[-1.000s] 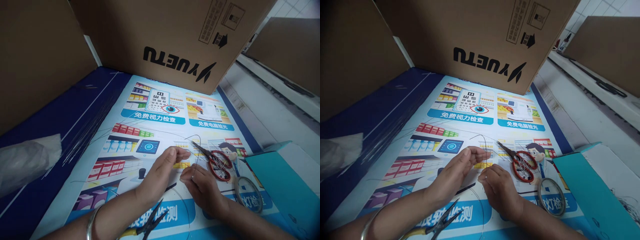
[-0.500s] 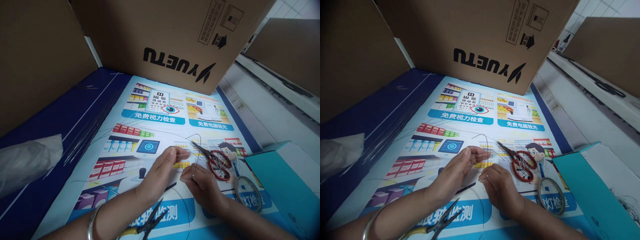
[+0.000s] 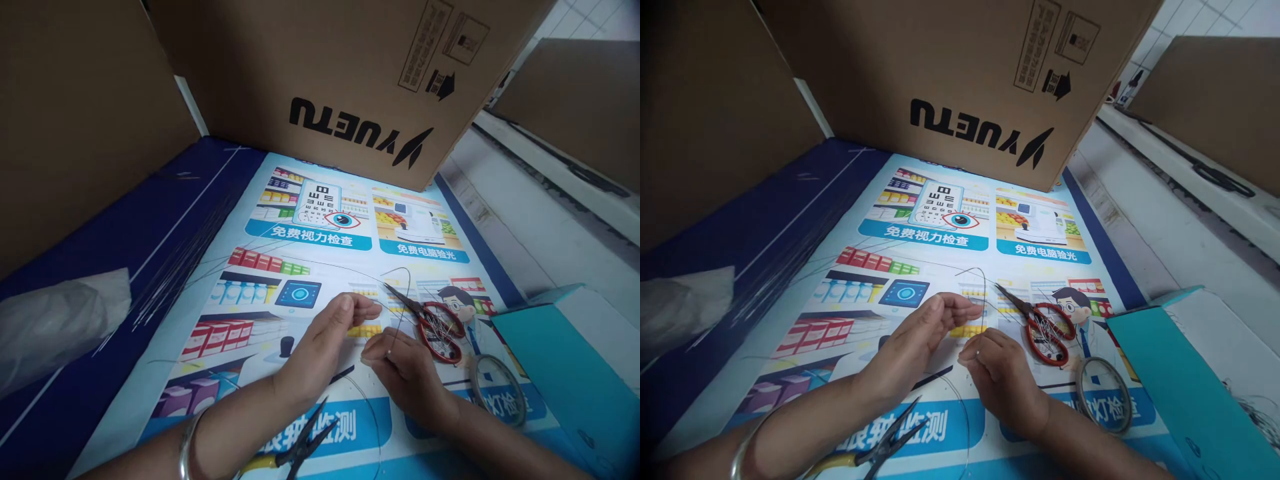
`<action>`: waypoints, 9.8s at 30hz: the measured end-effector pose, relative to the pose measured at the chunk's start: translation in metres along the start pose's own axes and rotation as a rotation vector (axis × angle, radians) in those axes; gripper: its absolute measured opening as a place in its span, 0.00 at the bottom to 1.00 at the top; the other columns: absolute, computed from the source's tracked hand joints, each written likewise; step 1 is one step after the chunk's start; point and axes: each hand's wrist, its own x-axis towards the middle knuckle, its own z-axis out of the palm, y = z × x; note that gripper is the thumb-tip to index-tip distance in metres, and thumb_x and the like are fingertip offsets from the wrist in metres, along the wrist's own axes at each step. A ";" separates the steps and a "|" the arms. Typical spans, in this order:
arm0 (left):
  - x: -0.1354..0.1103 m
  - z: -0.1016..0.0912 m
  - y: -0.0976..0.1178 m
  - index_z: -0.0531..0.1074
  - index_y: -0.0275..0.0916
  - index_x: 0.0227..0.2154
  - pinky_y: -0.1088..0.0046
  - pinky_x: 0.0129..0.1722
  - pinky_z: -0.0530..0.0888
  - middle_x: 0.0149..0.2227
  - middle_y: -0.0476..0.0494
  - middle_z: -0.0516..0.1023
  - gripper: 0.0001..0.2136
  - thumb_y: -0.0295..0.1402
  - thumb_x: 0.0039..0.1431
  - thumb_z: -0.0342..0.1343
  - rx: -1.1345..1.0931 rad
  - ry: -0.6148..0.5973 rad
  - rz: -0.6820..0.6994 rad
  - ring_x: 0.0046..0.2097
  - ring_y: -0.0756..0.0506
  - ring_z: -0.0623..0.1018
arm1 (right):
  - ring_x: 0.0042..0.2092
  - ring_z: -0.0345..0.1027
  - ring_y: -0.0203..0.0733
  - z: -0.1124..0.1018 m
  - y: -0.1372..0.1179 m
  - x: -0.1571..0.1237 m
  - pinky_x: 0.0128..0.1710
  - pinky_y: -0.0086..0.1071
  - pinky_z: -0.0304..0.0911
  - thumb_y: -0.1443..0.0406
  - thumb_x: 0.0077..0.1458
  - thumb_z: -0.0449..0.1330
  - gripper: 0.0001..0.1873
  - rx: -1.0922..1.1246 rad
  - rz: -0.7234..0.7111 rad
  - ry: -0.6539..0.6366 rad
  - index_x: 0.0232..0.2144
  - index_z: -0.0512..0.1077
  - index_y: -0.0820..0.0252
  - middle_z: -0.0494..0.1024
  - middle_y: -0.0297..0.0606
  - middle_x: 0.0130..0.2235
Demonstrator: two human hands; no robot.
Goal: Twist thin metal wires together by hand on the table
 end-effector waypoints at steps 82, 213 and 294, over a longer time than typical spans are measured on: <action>-0.014 0.007 0.009 0.64 0.38 0.26 0.76 0.29 0.63 0.26 0.50 0.65 0.10 0.38 0.59 0.50 0.577 -0.215 -0.068 0.30 0.49 0.64 | 0.30 0.63 0.37 -0.023 -0.022 -0.005 0.30 0.31 0.59 0.70 0.54 0.57 0.04 0.254 -0.020 0.214 0.28 0.68 0.58 0.70 0.34 0.26; -0.003 -0.004 0.010 0.72 0.39 0.33 0.69 0.41 0.66 0.33 0.45 0.73 0.13 0.39 0.63 0.45 0.495 -0.075 -0.024 0.37 0.46 0.70 | 0.30 0.62 0.39 -0.015 -0.048 -0.078 0.29 0.32 0.58 0.72 0.54 0.52 0.05 -0.202 -0.046 -0.185 0.30 0.66 0.60 0.72 0.39 0.28; -0.004 -0.004 0.011 0.71 0.37 0.32 0.71 0.41 0.66 0.31 0.47 0.71 0.14 0.38 0.64 0.44 0.428 -0.132 0.028 0.37 0.47 0.70 | 0.29 0.60 0.38 0.003 -0.062 -0.069 0.28 0.32 0.53 0.69 0.59 0.51 0.10 -0.296 -0.176 -0.346 0.26 0.67 0.61 0.69 0.36 0.26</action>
